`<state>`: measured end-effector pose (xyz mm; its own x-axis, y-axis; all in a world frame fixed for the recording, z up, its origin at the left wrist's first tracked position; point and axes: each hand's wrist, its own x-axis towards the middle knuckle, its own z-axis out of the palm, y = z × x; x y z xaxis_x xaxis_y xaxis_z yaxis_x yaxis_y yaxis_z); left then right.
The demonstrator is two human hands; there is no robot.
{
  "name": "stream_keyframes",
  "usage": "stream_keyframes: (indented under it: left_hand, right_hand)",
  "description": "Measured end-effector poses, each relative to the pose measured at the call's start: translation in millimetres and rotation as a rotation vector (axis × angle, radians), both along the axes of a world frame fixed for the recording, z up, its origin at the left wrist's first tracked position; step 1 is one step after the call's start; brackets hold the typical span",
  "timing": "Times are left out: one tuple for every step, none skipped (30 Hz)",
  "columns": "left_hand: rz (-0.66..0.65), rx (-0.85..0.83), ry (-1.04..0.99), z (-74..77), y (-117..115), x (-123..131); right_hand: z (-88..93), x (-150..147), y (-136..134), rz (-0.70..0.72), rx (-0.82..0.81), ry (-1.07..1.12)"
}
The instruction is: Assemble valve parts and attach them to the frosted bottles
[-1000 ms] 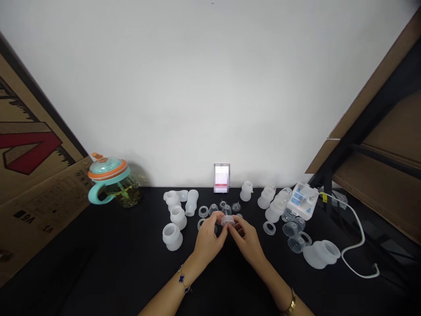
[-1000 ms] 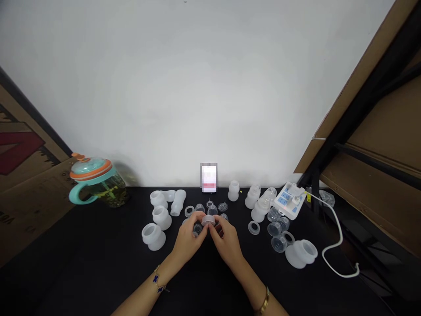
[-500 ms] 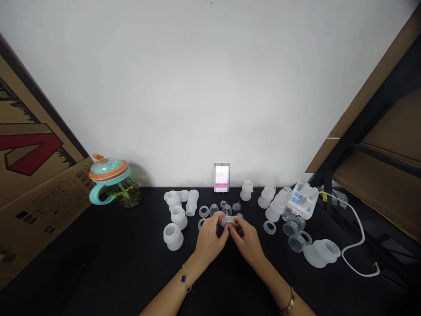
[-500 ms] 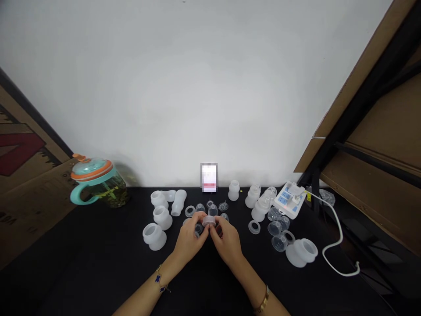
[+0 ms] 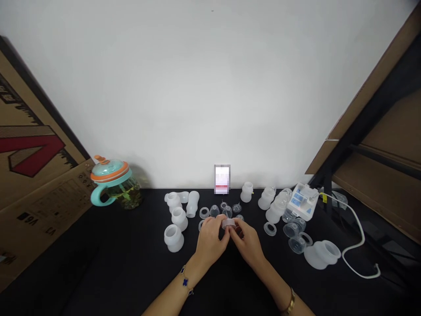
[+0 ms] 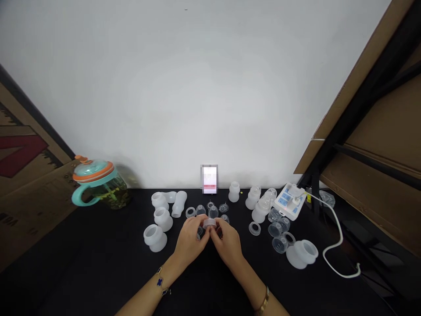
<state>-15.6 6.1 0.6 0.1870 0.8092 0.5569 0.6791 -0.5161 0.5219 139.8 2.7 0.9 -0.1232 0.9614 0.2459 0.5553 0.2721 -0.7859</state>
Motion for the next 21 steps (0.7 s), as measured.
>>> stream_keyframes:
  left_hand:
    - [-0.003, -0.001, -0.001, 0.0, 0.2, 0.2]
    - [-0.005, -0.002, -0.001, 0.1, 0.4, 0.3]
    - [-0.006, -0.003, 0.000, 0.2, 0.6, 0.5]
    - [-0.005, -0.003, 0.003, 0.5, 0.7, 0.6]
    - [-0.003, -0.004, 0.008, 0.8, 0.8, 0.6]
    - [0.000, -0.006, 0.012, 1.2, 0.7, 0.7]
    - [0.001, -0.009, 0.016, 1.6, 0.6, 0.7]
    - [0.002, -0.011, 0.018, 2.2, 0.4, 0.7]
    - [0.003, -0.014, 0.018, 2.9, 0.2, 0.8]
    - [0.003, -0.017, 0.017, 3.5, -0.1, 0.8]
    - [0.005, -0.020, 0.014, 4.2, -0.3, 0.8]
    - [0.008, -0.021, 0.012, 4.8, -0.5, 0.8]
    - [0.010, -0.021, 0.010, 5.3, -0.7, 0.8]
    - [0.012, -0.020, 0.010, 5.6, -0.9, 0.7]
    - [0.013, -0.018, 0.010, 5.7, -1.1, 0.6]
    - [0.014, -0.016, 0.010, 5.5, -1.2, 0.5]
    - [0.016, -0.016, 0.009, 5.1, -1.3, 0.3]
    - [0.017, -0.018, 0.007, 4.6, -1.4, 0.1]
    - [0.017, -0.022, 0.005, 3.9, -1.3, 0.0]
    - [0.017, -0.028, 0.005, 3.3, -1.2, -0.1]
    - [0.014, -0.034, 0.007, 2.8, -1.0, -0.2]
  right_hand:
    - [-0.1, -0.1, 0.3, 0.002, -0.002, 0.001]
    - [-0.2, -0.3, 0.5, -0.002, -0.002, 0.003]
    - [-0.4, -0.4, 0.7, -0.005, -0.004, 0.005]
    - [-0.5, -0.5, 0.8, -0.008, -0.004, 0.008]
    - [-0.7, -0.7, 0.8, -0.010, -0.003, 0.011]
    - [-0.8, -0.7, 0.8, -0.010, -0.003, 0.014]
    - [-0.9, -0.8, 0.9, -0.009, -0.002, 0.016]
    - [-0.9, -0.8, 1.0, -0.009, -0.002, 0.018]
    - [-1.0, -0.9, 1.1, -0.008, -0.001, 0.017]
    - [-1.0, -0.9, 1.2, -0.008, -0.001, 0.016]
    - [-1.1, -0.9, 1.3, -0.007, -0.001, 0.012]
    - [-1.1, -0.9, 1.4, -0.006, -0.002, 0.009]
    - [-1.1, -0.9, 1.4, -0.005, -0.002, 0.006]
    - [-1.2, -0.9, 1.4, -0.006, -0.003, 0.005]
    - [-1.3, -0.9, 1.3, -0.008, -0.004, 0.006]
    - [-1.4, -0.9, 1.3, -0.009, -0.004, 0.007]
    - [-1.7, -1.0, 1.2, -0.010, -0.003, 0.008]
    - [-2.0, -1.0, 1.3, -0.012, -0.001, 0.007]
    - [-2.4, -1.1, 1.4, -0.013, 0.000, 0.005]
    - [-2.9, -1.2, 1.5, -0.013, 0.002, 0.004]
    - [-3.4, -1.3, 1.7, -0.013, 0.005, 0.004]
